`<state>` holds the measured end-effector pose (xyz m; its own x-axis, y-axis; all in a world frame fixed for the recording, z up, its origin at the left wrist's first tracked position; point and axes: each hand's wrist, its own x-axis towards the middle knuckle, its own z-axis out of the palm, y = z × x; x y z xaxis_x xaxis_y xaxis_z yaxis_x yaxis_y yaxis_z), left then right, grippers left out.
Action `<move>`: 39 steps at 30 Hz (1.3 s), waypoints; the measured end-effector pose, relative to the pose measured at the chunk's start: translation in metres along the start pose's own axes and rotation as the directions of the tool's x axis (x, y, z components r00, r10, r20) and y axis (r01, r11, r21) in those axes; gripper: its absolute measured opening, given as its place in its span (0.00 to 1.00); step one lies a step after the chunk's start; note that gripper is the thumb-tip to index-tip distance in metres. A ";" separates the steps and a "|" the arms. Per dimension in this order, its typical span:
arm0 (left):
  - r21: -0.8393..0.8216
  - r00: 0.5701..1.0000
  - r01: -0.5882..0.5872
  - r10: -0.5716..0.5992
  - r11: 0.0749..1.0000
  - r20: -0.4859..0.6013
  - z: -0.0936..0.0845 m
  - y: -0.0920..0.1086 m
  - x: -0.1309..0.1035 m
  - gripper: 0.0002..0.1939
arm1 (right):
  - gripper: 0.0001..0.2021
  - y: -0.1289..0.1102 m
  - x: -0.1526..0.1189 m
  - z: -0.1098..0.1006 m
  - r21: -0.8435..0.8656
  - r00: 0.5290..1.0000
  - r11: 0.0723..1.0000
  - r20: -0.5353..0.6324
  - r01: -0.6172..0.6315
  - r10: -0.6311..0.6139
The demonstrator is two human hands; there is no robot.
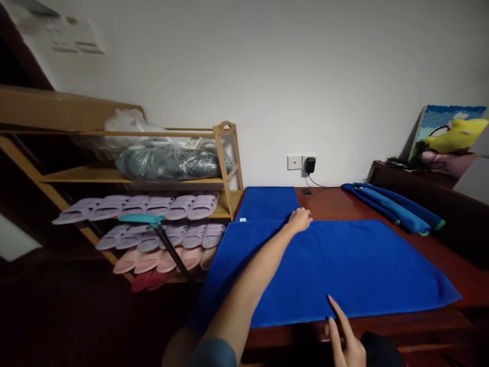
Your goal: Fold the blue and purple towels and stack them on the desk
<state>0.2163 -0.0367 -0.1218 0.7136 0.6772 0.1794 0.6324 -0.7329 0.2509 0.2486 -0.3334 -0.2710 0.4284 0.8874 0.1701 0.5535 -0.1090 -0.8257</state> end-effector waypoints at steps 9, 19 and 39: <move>-0.087 0.993 0.093 -0.086 0.992 0.084 0.042 -0.014 0.033 0.12 | 0.14 -0.027 0.003 -0.001 0.134 0.857 0.977 -0.510 0.167 -0.076; -0.677 0.997 0.066 -0.082 0.733 0.008 -0.015 -0.031 0.034 0.20 | 0.08 -0.042 0.005 -0.040 0.043 0.753 0.975 -0.643 0.219 -0.141; -0.824 0.890 -0.424 0.007 0.376 -0.455 -0.189 0.004 -0.074 0.20 | 0.21 -0.128 0.118 -0.242 0.010 0.643 0.907 -0.708 0.422 -0.291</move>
<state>0.1095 -0.0775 0.0456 0.5025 0.6278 0.5945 -0.3133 -0.5087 0.8019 0.4014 -0.3228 -0.0154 0.6202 0.2850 0.7308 0.6753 0.2801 -0.6823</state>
